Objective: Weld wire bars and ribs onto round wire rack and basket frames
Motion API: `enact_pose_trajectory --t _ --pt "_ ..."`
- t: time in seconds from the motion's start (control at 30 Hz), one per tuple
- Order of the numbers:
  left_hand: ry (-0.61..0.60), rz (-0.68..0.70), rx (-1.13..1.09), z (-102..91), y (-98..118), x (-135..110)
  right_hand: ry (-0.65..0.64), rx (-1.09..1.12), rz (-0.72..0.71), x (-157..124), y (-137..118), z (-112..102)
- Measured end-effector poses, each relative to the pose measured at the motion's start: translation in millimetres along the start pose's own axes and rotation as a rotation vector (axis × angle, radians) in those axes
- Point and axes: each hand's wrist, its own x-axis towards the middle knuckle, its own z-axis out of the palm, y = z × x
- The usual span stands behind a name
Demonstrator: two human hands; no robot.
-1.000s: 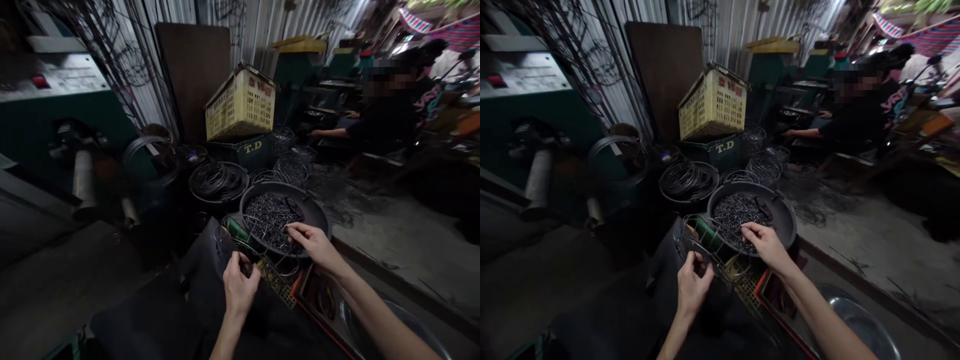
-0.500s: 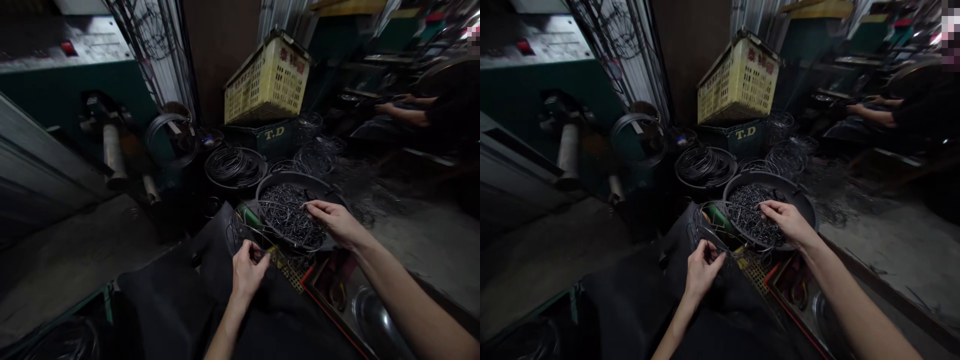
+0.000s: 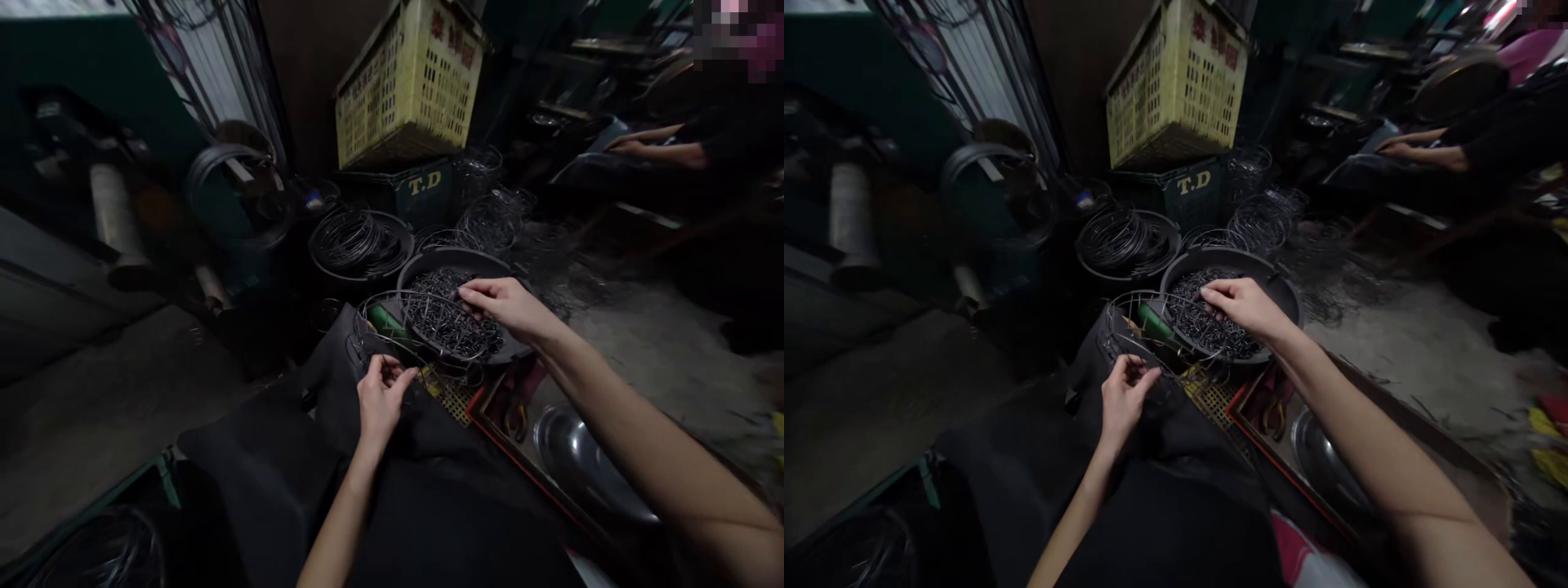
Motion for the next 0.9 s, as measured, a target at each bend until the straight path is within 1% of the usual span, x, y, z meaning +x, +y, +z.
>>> enact_pose_trajectory --t 0.1,0.17,0.27,0.37,0.43,0.47,0.53,0.63,0.67,0.7,0.73,0.77,0.8,0.83,0.9 --pt "0.026 -0.031 -0.088 -2.2 1.6 2.1 -0.071 -0.098 -0.044 11.4 -13.9 4.9" --pt "0.056 -0.044 -0.154 -3.2 3.8 3.1 -0.108 -0.215 -0.101 22.1 -30.1 10.7" --pt "0.091 -0.057 -0.312 -6.8 7.5 4.0 -0.169 -0.413 -0.227 40.5 -66.8 24.0" --pt "0.139 -0.080 -0.477 -18.3 14.5 -0.2 -0.290 -0.573 -0.340 59.9 -108.3 46.4" --pt "0.181 -0.109 -0.553 -31.2 23.4 -10.7 -0.388 -0.658 -0.415 72.8 -130.5 69.8" --pt "0.201 -0.125 -0.585 -38.2 29.2 -18.9 -0.453 -0.672 -0.444 79.0 -138.6 84.9" --pt "0.254 -0.161 -0.656 -51.1 42.0 -39.7 -0.632 -0.621 -0.444 89.9 -148.1 121.8" --pt "0.339 -0.219 -0.793 -63.0 56.2 -71.4 -0.962 -0.498 -0.312 100.6 -149.1 185.5" --pt "0.372 -0.231 -0.853 -65.4 57.6 -79.0 -1.039 -0.485 -0.261 103.2 -147.6 204.7" --pt "0.412 -0.241 -0.919 -67.6 57.0 -84.2 -1.078 -0.488 -0.221 105.8 -145.8 221.1" --pt "0.464 -0.256 -0.991 -69.8 54.7 -86.8 -1.082 -0.496 -0.196 108.7 -143.8 233.4" --pt "0.525 -0.275 -1.065 -72.1 51.1 -86.8 -1.055 -0.497 -0.189 112.0 -141.7 241.2" --pt "0.590 -0.302 -1.136 -74.7 46.9 -84.4 -1.006 -0.491 -0.195 115.6 -139.1 244.3" --pt "0.649 -0.333 -1.201 -77.5 42.5 -80.1 -0.951 -0.478 -0.211 119.1 -135.6 242.7" --pt "0.728 -0.400 -1.300 -82.9 34.7 -68.0 -0.864 -0.442 -0.258 124.7 -124.3 228.2"
